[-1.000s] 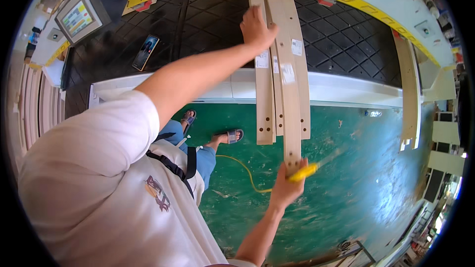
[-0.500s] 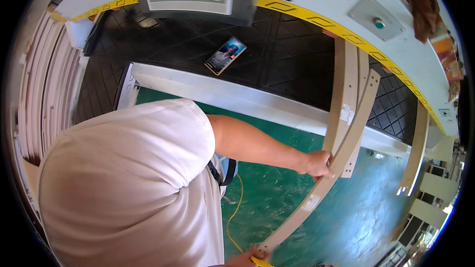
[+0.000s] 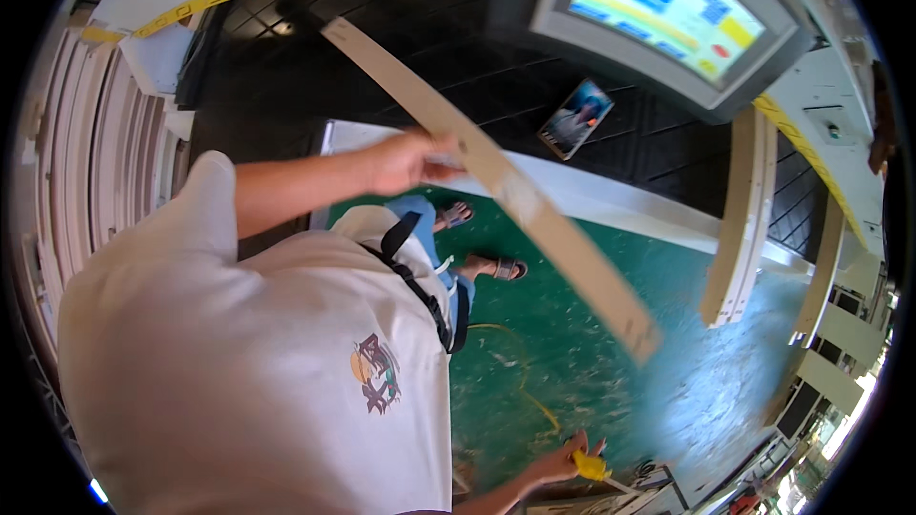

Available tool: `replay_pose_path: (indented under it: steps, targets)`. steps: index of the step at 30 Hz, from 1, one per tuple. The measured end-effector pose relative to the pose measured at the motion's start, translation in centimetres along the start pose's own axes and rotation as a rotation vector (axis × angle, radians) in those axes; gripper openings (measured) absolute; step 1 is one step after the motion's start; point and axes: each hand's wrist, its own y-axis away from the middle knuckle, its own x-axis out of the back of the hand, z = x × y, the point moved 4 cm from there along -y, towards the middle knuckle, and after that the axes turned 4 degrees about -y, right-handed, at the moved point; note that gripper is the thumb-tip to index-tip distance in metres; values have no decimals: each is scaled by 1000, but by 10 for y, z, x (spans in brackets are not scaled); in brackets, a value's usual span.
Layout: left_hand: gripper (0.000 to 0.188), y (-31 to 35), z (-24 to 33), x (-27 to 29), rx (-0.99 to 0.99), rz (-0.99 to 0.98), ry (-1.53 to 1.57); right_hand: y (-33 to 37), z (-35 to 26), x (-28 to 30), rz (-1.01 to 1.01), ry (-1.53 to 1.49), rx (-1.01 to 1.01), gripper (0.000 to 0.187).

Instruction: The person cleans wood pieces by blowing air on them with a yellow air gun nozzle, handling the pieces by hand to move and position them on a machine surface.

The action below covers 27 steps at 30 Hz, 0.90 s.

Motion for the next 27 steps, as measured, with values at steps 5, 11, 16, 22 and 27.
replay_pose_path:
  steps: [5,11,16,22,27]
  targets:
    - [33,3,79,125,-242,211,11,82,8,-78,-202,-273,-66,46]
    - [33,-27,132,216,-448,307,113,189,-8,-108,-587,-150,-62,50]
    - [33,-98,161,254,-472,356,169,231,0,-95,-602,-126,-170,48]
    - [40,-147,196,290,-353,770,-970,257,43,-86,-453,-195,-99,40]
    - [77,-89,161,216,-778,1123,-1672,273,40,-125,-479,-290,-139,36]
